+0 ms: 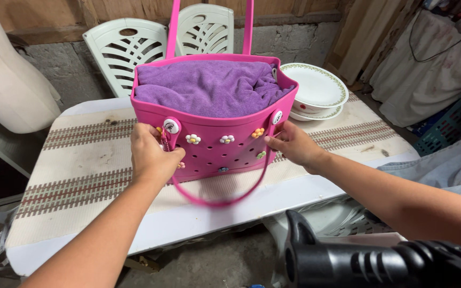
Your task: The person packs a pink tote bag on a table, placing a water bottle, plastic food containers, a yellow lunchbox, and a lidded jar inside and arranging them. They then fold a purple towel over the contents, tuck it around the items, and adjust the bag's straps and handles.
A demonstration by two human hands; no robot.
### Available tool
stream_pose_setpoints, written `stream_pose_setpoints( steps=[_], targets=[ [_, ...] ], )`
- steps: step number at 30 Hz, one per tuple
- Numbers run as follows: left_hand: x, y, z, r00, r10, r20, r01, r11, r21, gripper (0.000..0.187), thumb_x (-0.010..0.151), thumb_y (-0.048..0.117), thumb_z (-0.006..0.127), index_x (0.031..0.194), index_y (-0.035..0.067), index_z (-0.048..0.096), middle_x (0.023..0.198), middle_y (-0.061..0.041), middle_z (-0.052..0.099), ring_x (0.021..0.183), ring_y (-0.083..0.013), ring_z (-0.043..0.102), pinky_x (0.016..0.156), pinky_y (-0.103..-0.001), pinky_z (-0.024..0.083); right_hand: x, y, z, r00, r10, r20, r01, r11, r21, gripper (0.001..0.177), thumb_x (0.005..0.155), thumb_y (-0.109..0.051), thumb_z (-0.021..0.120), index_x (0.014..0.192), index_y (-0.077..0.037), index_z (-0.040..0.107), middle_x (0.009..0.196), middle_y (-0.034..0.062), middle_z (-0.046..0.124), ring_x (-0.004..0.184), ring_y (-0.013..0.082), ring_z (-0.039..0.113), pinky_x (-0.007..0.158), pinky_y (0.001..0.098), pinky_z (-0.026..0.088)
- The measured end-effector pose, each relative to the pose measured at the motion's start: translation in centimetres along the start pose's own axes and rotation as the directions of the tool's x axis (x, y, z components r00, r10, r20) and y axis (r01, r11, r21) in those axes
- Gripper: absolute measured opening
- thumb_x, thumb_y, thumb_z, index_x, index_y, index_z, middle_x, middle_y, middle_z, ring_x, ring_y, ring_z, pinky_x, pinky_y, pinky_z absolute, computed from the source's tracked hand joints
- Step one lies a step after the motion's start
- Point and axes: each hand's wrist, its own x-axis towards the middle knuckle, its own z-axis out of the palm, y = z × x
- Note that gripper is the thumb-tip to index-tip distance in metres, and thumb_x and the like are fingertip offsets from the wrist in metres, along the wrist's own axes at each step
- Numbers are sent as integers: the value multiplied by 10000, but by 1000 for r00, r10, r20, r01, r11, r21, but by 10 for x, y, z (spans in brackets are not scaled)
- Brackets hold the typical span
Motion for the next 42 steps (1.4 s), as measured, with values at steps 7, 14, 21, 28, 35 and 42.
stream_pose_setpoints(
  steps=[7,14,21,28,35,42],
  targets=[
    [6,-2,-19,990,-65,129,15,934,357,495,656,213,875,1044,82,598,958,-109,732,889,-259,711,816,-410,558,1,-11,-4,998,62,7,-61,993,-105,270,967,-240,623,1184,-79,623,1033,47,732,970,146,699,733,322,570],
    [29,-16,-36,980,77,182,-125,955,269,438,663,124,880,1034,51,659,963,-103,736,825,-208,713,764,-352,584,-6,-26,5,979,104,178,-131,979,153,301,1008,-212,547,1234,-21,597,1090,131,735,953,255,745,830,376,635],
    [45,-1,-69,955,144,259,-207,949,236,360,639,51,884,967,68,736,892,-54,750,763,-151,697,712,-313,583,-9,-44,16,963,89,255,-199,872,446,322,1030,-195,488,1223,45,584,1138,232,705,994,322,739,934,449,629],
    [56,55,-99,935,183,304,-289,890,352,375,610,71,923,959,84,785,905,-85,774,805,-178,737,755,-325,597,-5,-52,32,971,168,171,-239,717,655,295,1039,-155,458,1162,93,560,936,212,709,884,330,764,918,461,633],
    [59,85,-110,907,227,355,-402,719,567,306,649,193,922,933,160,812,932,-90,784,827,-259,737,768,-396,575,-3,-49,37,983,169,73,-171,693,701,243,1051,-187,482,1076,26,596,746,73,614,704,241,699,865,457,639],
    [52,28,-95,930,134,343,-289,842,456,266,646,190,946,837,89,791,833,-101,795,747,-188,750,734,-347,594,-13,-43,25,972,235,28,-218,845,488,227,948,-194,677,969,-9,547,821,134,699,757,290,756,747,417,671]
  ],
)
